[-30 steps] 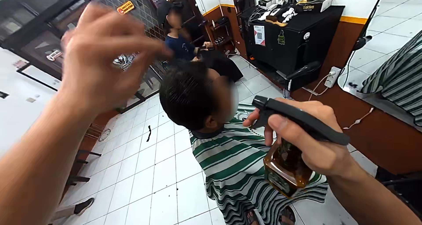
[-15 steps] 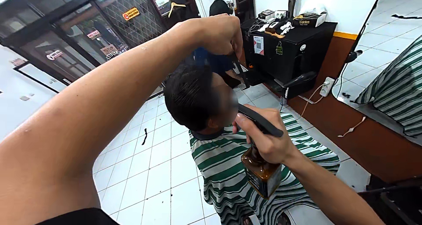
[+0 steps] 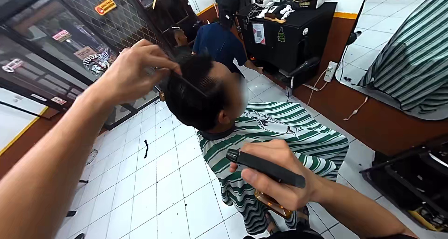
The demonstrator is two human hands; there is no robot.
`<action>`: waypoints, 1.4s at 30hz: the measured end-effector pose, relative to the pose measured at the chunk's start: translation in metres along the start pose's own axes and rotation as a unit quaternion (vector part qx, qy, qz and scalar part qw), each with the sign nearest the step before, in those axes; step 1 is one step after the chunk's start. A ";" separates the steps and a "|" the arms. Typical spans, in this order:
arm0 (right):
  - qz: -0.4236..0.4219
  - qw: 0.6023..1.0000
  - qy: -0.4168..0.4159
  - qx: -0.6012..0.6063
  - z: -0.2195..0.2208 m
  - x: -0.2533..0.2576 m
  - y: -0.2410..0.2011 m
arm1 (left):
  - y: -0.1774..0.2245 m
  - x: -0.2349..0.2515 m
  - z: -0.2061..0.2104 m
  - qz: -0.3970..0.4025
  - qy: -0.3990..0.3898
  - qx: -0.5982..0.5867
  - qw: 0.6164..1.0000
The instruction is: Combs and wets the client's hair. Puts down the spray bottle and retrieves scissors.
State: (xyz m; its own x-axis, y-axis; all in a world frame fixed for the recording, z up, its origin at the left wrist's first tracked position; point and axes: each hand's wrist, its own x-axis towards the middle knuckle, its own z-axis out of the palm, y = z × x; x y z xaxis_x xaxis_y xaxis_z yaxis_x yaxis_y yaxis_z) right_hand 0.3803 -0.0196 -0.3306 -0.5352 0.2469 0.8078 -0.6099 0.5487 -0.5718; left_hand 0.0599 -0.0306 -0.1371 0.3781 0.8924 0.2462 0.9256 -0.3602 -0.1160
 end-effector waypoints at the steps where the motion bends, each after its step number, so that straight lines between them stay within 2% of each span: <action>1: 0.001 1.000 0.001 0.003 0.004 -0.003 -0.001 | 0.002 -0.017 0.007 -0.002 0.033 0.000 0.999; 4: 0.007 1.000 0.008 0.004 0.015 -0.010 -0.004 | 0.009 -0.061 0.039 -0.007 0.126 -0.008 0.992; 7: 0.013 0.999 0.027 -0.014 0.024 -0.016 -0.006 | 0.006 -0.101 0.089 -0.014 0.191 0.005 0.981; 9: 0.026 0.998 0.043 -0.035 0.024 -0.019 -0.009 | 0.004 -0.126 0.117 -0.012 0.198 0.012 0.980; 11: 0.043 0.996 0.065 -0.048 0.017 -0.018 -0.013 | 0.005 -0.142 0.120 -0.002 0.185 -0.003 0.983; 14: 0.069 0.991 0.088 -0.075 -0.001 -0.003 -0.023 | 0.004 -0.137 0.081 -0.005 0.208 -0.056 0.976; 18: 0.044 0.979 0.100 -0.171 -0.008 0.040 -0.032 | -0.013 -0.075 0.030 -0.067 0.301 -0.080 0.948; 20: 0.029 0.974 0.105 -0.198 -0.003 0.059 -0.026 | -0.024 -0.037 0.026 -0.081 0.288 -0.106 0.948; 23: 0.050 0.969 0.109 -0.218 0.008 0.068 -0.002 | -0.036 -0.005 0.042 -0.049 0.221 -0.157 0.961; 25: 0.096 0.968 0.094 -0.210 0.013 0.058 0.011 | -0.037 -0.013 0.059 -0.039 0.205 -0.177 0.962; 27: 0.107 0.974 0.077 -0.182 0.014 0.041 0.015 | -0.029 -0.040 0.078 -0.051 0.218 -0.180 0.958; 31: 0.058 0.989 0.053 -0.122 0.010 0.013 0.011 | -0.016 -0.086 0.126 -0.061 0.306 -0.177 0.933; 35: 0.045 0.993 0.047 -0.103 0.006 -0.002 0.003 | 0.001 -0.114 0.185 -0.080 0.399 -0.155 0.900; 38: 0.046 0.992 0.043 -0.109 -0.001 -0.014 -0.004 | 0.019 -0.136 0.216 -0.075 0.407 -0.082 0.907; 40: 0.051 0.992 0.043 -0.106 -0.010 -0.021 -0.013 | 0.038 -0.145 0.207 -0.053 0.374 -0.027 0.925; 42: 0.056 0.993 0.036 -0.094 -0.022 -0.023 -0.020 | 0.057 -0.129 0.156 -0.022 0.353 0.017 0.935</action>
State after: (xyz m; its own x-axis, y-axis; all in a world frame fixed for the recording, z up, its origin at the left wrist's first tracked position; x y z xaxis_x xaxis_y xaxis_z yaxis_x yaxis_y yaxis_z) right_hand 0.4178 -0.0186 -0.3349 -0.5464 0.3676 0.7525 -0.4251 0.6524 -0.6274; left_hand 0.0619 -0.1240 -0.3259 0.2661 0.5001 0.8241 0.9439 -0.3084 -0.1176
